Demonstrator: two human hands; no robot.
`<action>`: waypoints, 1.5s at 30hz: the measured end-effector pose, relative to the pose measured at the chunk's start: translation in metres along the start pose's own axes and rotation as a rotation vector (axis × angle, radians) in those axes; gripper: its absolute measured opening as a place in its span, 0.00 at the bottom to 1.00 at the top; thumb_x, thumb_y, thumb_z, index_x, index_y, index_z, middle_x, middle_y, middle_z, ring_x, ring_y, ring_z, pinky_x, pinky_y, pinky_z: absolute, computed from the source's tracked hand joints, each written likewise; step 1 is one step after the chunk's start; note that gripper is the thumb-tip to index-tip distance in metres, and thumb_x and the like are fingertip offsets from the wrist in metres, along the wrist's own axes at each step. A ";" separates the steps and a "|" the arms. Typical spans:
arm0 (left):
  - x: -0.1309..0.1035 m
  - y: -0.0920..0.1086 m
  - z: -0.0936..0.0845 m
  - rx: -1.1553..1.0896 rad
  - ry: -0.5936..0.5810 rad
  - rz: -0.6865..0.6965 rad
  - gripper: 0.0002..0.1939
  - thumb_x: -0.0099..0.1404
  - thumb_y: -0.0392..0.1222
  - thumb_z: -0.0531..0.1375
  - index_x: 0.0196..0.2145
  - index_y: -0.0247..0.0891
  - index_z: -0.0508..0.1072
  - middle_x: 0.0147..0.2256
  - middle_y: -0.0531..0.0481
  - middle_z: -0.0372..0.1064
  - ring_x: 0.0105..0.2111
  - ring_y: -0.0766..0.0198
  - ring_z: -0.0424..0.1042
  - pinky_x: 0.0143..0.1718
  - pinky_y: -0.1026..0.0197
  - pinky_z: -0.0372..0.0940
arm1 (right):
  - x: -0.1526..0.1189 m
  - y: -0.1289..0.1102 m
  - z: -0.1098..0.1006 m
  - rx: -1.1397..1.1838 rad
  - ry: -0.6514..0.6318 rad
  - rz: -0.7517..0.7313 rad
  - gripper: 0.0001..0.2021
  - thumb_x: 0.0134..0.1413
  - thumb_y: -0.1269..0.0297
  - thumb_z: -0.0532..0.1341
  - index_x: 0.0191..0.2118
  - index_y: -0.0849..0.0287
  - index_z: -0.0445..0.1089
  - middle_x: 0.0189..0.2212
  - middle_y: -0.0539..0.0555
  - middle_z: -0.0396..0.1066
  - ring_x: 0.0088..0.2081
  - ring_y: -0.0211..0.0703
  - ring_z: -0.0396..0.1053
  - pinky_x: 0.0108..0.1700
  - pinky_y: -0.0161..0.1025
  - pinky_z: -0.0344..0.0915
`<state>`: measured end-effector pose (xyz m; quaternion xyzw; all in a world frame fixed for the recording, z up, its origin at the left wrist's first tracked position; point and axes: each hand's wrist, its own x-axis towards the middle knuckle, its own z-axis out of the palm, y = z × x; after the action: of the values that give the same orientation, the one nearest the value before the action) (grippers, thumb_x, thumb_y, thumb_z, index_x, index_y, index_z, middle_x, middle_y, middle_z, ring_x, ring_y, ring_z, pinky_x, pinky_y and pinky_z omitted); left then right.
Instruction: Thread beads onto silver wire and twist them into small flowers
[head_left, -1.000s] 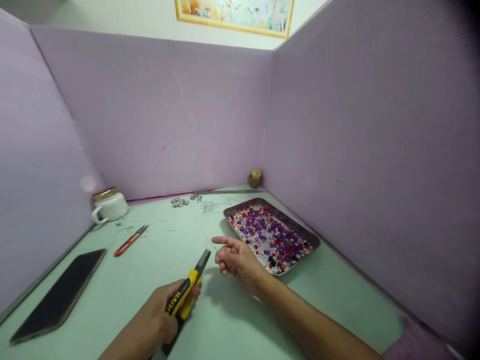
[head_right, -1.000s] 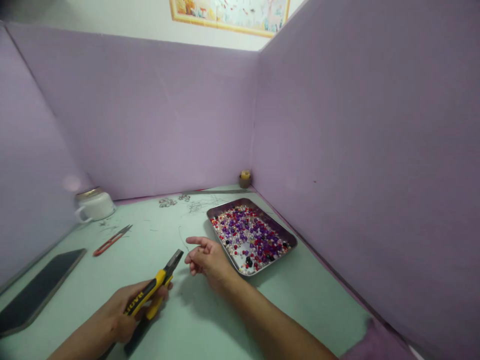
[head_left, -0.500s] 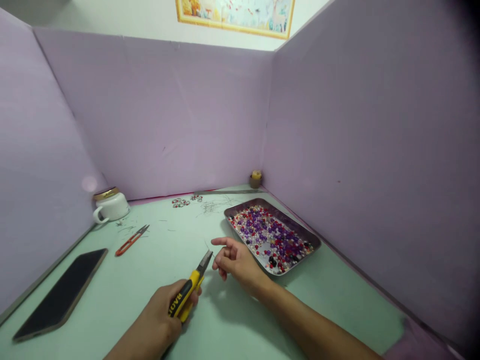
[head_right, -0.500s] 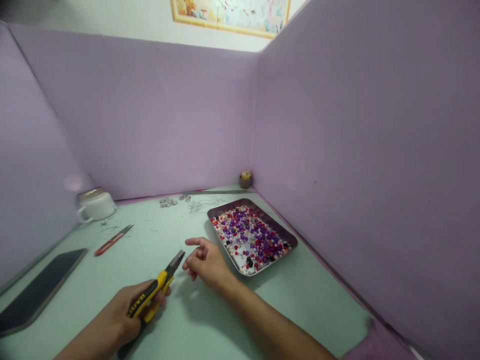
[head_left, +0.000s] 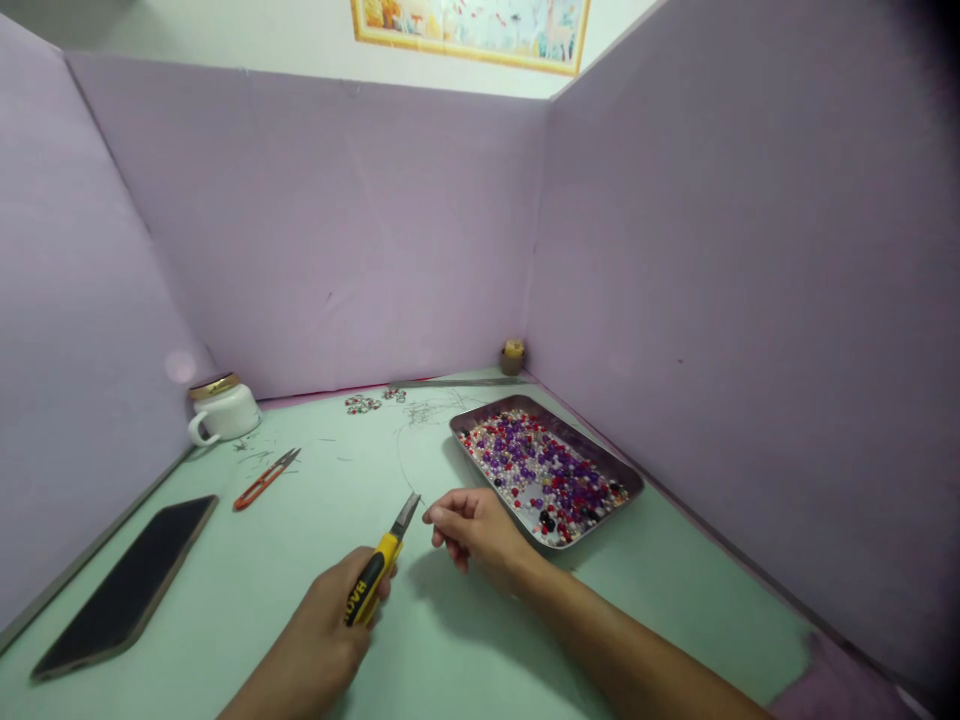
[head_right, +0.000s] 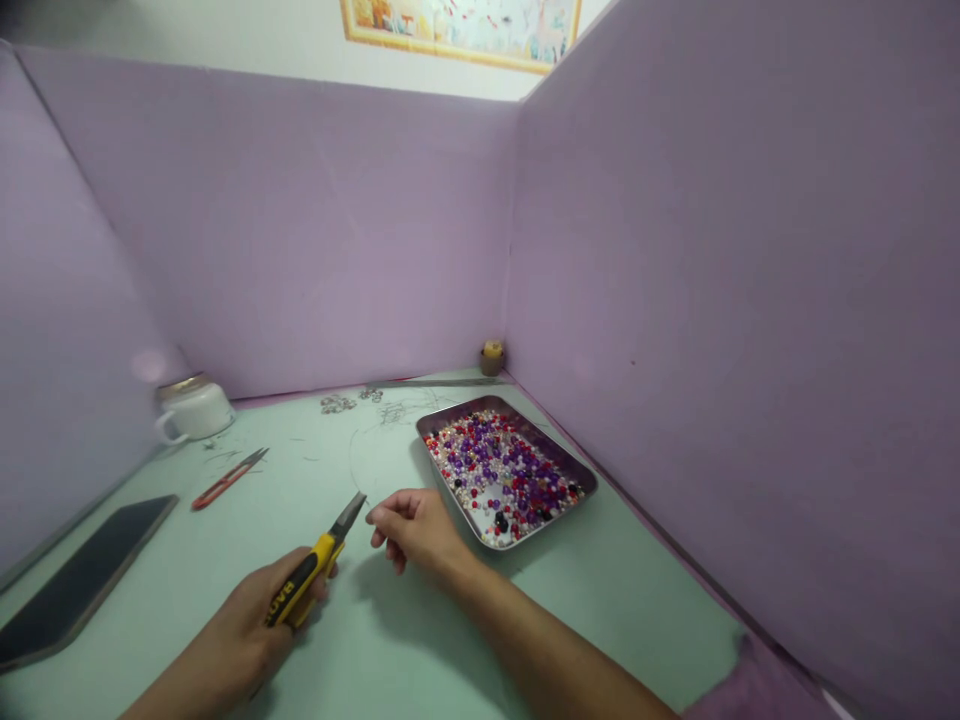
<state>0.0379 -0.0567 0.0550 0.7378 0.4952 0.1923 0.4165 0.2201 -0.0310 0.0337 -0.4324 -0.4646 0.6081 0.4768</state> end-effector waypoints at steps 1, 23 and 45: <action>0.000 0.001 -0.001 -0.030 -0.021 -0.004 0.15 0.38 0.27 0.45 0.26 0.39 0.59 0.22 0.57 0.52 0.23 0.67 0.54 0.24 0.66 0.50 | 0.000 0.000 0.000 -0.033 0.024 -0.003 0.10 0.39 0.61 0.60 0.24 0.64 0.66 0.15 0.46 0.63 0.12 0.26 0.53 0.11 0.26 0.50; -0.002 -0.007 0.009 0.050 -0.008 0.007 0.15 0.40 0.26 0.45 0.27 0.39 0.59 0.24 0.55 0.58 0.26 0.64 0.59 0.28 0.64 0.54 | 0.002 0.002 0.002 -0.250 0.124 -0.078 0.05 0.42 0.68 0.57 0.22 0.62 0.67 0.13 0.46 0.62 0.12 0.25 0.50 0.13 0.26 0.46; 0.031 -0.055 -0.038 0.701 0.391 -0.216 0.06 0.54 0.43 0.50 0.26 0.39 0.60 0.37 0.43 0.61 0.33 0.55 0.64 0.31 0.58 0.56 | 0.003 -0.003 -0.002 -0.002 0.110 0.032 0.05 0.40 0.67 0.59 0.23 0.63 0.65 0.12 0.44 0.61 0.11 0.26 0.51 0.12 0.27 0.46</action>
<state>-0.0064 -0.0040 0.0286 0.7284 0.6750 0.1038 0.0561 0.2218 -0.0276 0.0357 -0.4729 -0.4314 0.5904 0.4916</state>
